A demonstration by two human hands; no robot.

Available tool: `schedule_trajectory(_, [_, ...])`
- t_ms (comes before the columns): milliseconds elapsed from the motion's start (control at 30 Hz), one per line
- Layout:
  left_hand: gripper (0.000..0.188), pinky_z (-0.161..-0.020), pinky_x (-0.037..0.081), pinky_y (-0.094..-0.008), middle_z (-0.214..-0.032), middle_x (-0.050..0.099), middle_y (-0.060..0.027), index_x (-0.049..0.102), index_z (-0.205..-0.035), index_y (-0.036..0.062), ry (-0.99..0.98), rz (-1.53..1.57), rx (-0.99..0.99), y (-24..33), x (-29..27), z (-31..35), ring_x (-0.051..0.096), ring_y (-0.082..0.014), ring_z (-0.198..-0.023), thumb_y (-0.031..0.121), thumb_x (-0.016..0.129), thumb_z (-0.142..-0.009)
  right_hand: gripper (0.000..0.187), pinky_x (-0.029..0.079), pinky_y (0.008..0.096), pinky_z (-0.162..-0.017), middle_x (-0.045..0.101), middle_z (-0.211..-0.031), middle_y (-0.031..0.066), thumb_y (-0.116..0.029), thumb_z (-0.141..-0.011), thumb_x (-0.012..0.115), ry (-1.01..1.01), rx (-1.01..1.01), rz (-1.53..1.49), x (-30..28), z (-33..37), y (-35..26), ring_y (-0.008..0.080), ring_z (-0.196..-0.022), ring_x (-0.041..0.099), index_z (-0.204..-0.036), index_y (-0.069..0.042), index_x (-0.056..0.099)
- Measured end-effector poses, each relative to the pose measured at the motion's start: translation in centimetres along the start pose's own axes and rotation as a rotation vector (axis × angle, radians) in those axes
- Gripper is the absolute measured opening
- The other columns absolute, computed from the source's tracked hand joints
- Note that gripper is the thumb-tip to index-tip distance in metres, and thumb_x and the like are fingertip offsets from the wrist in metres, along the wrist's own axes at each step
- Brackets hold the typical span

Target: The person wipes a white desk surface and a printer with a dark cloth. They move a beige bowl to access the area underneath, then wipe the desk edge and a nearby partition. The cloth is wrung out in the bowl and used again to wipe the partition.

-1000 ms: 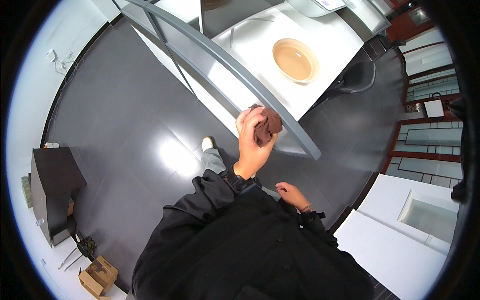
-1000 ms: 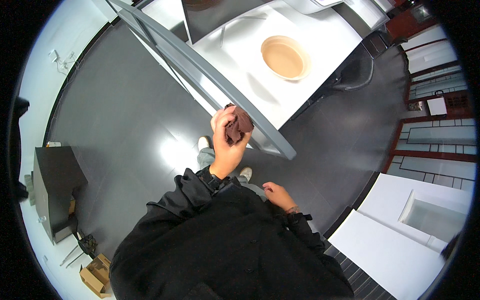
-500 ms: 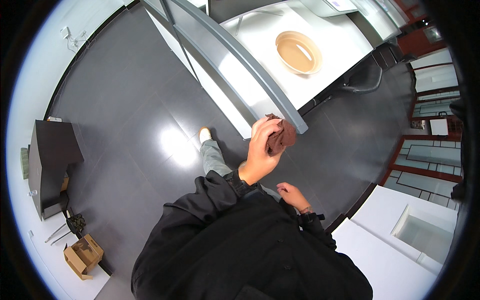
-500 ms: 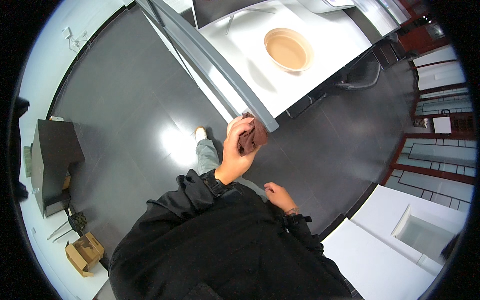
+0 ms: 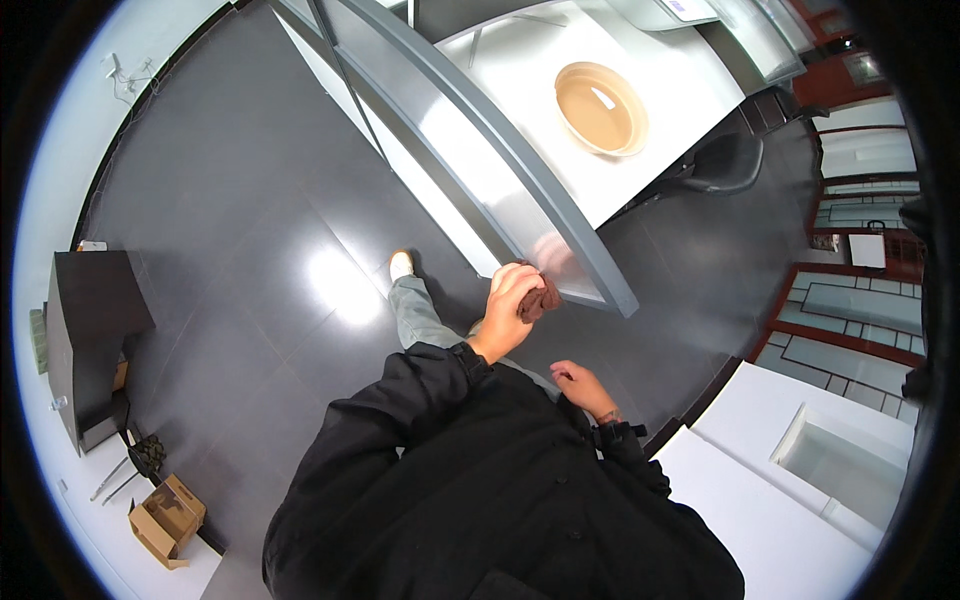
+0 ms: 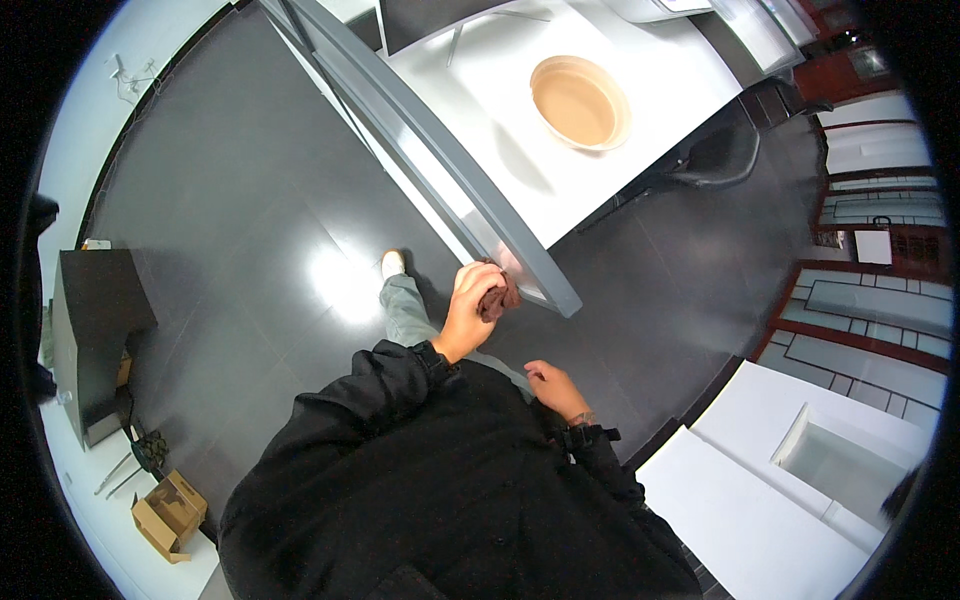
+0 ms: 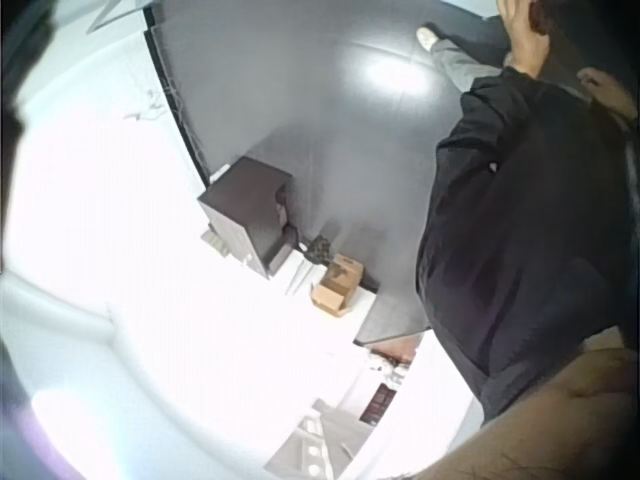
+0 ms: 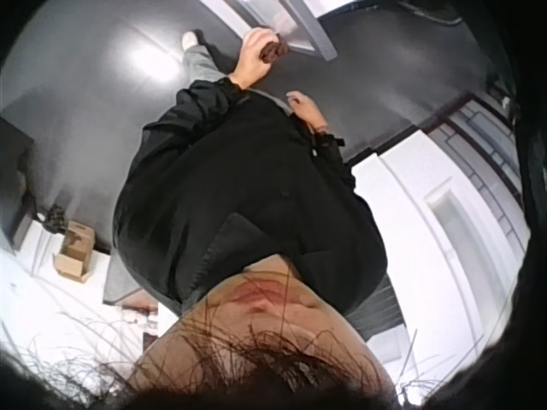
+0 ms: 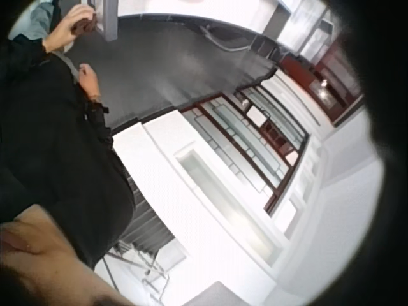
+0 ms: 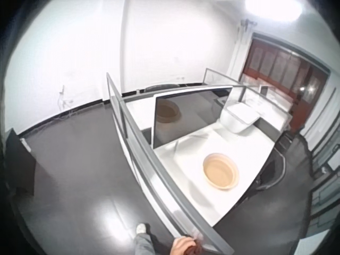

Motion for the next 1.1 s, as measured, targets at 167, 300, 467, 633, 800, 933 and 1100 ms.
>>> schedule_trajectory(167, [0.042,-0.088,0.039,-0.0394,-0.103,0.054,-0.0084,0.055,-0.095,0.0068,-0.095,0.030,0.004,-1.5,-0.3,-0.1,0.046,-0.0339,-0.101,-0.006,0.066,-0.056,0.025,0.048,0.0324,-0.075,0.065,-0.090,0.0140,-0.014,-0.084,0.052,0.012,0.064,-0.036,0.8,-1.1,-1.8,0.0237,-0.084,0.063,-0.105,-0.003,0.058])
schedule_trajectory(300, [0.041,-0.088,0.040,-0.0393,-0.104,0.056,-0.0081,0.055,-0.095,0.0070,-0.146,0.085,-0.005,-1.4,-1.1,-0.6,0.048,-0.0336,-0.101,-0.006,0.066,-0.058,0.025,0.047,0.0337,-0.076,0.065,-0.091,0.0150,-0.015,-0.084,0.053,0.024,0.038,0.035,1.5,-1.8,-3.4,0.0268,-0.086,0.063,-0.105,-0.003,0.058])
schedule_trajectory(467, [0.043,-0.088,0.041,-0.0397,-0.107,0.057,-0.0091,0.057,-0.098,0.0053,-0.146,0.197,0.073,2.1,-2.3,-1.9,0.049,-0.0329,-0.102,-0.004,0.069,-0.058,0.025,0.047,0.0354,-0.077,0.063,-0.093,0.0179,-0.016,-0.084,0.052,0.023,0.017,0.033,2.1,-2.1,-3.8,0.0308,-0.089,0.062,-0.105,-0.003,0.057])
schedule_trajectory(633, [0.037,-0.085,0.041,-0.0420,-0.106,0.055,-0.0117,0.057,-0.093,0.0016,-0.060,0.240,0.259,7.1,-2.5,-3.8,0.049,-0.0344,-0.101,0.001,0.073,-0.059,0.025,0.046,0.0376,-0.078,0.061,-0.094,0.0203,-0.014,-0.084,0.051,0.057,-0.107,0.103,1.9,-2.5,-3.0,0.0325,-0.090,0.061,-0.105,-0.002,0.056])
schedule_trajectory(800, [0.037,-0.085,0.042,-0.0420,-0.106,0.054,-0.0118,0.056,-0.091,0.0023,-0.025,0.176,0.299,7.7,-2.1,-3.9,0.050,-0.0349,-0.099,0.003,0.073,-0.057,0.024,0.047,0.0345,-0.078,0.063,-0.093,0.0179,-0.013,-0.085,0.052,0.043,-0.098,-0.059,1.4,-2.0,-2.2,0.0275,-0.089,0.062,-0.106,-0.002,0.057])
schedule_trajectory(933, [0.044,-0.084,0.043,-0.0412,-0.104,0.054,-0.0097,0.057,-0.095,0.0059,-0.019,0.137,0.217,4.9,-1.2,-2.3,0.049,-0.0349,-0.099,-0.001,0.070,-0.054,0.025,0.047,0.0307,-0.077,0.064,-0.094,0.0140,-0.014,-0.086,0.053,0.000,0.028,-0.044,0.8,-0.9,-1.1,0.0212,-0.087,0.062,-0.107,-0.001,0.057])
schedule_trajectory(1100, [0.046,-0.086,0.041,-0.0398,-0.107,0.052,-0.0114,0.055,-0.098,0.0048,-0.003,0.059,0.062,0.1,-0.1,0.2,0.048,-0.0347,-0.101,-0.006,0.067,-0.055,0.025,0.047,0.0296,-0.076,0.065,-0.091,0.0115,-0.015,-0.086,0.054,0.016,0.046,-0.110,0.8,-0.5,0.2,0.0188,-0.083,0.061,-0.107,-0.001,0.057])
Point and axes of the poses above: each hand's wrist, its own z-axis away from the middle knuckle, its own x-axis out of the palm, y = z × x, the point moved 3 cm from there along -z, towards the middle knuckle
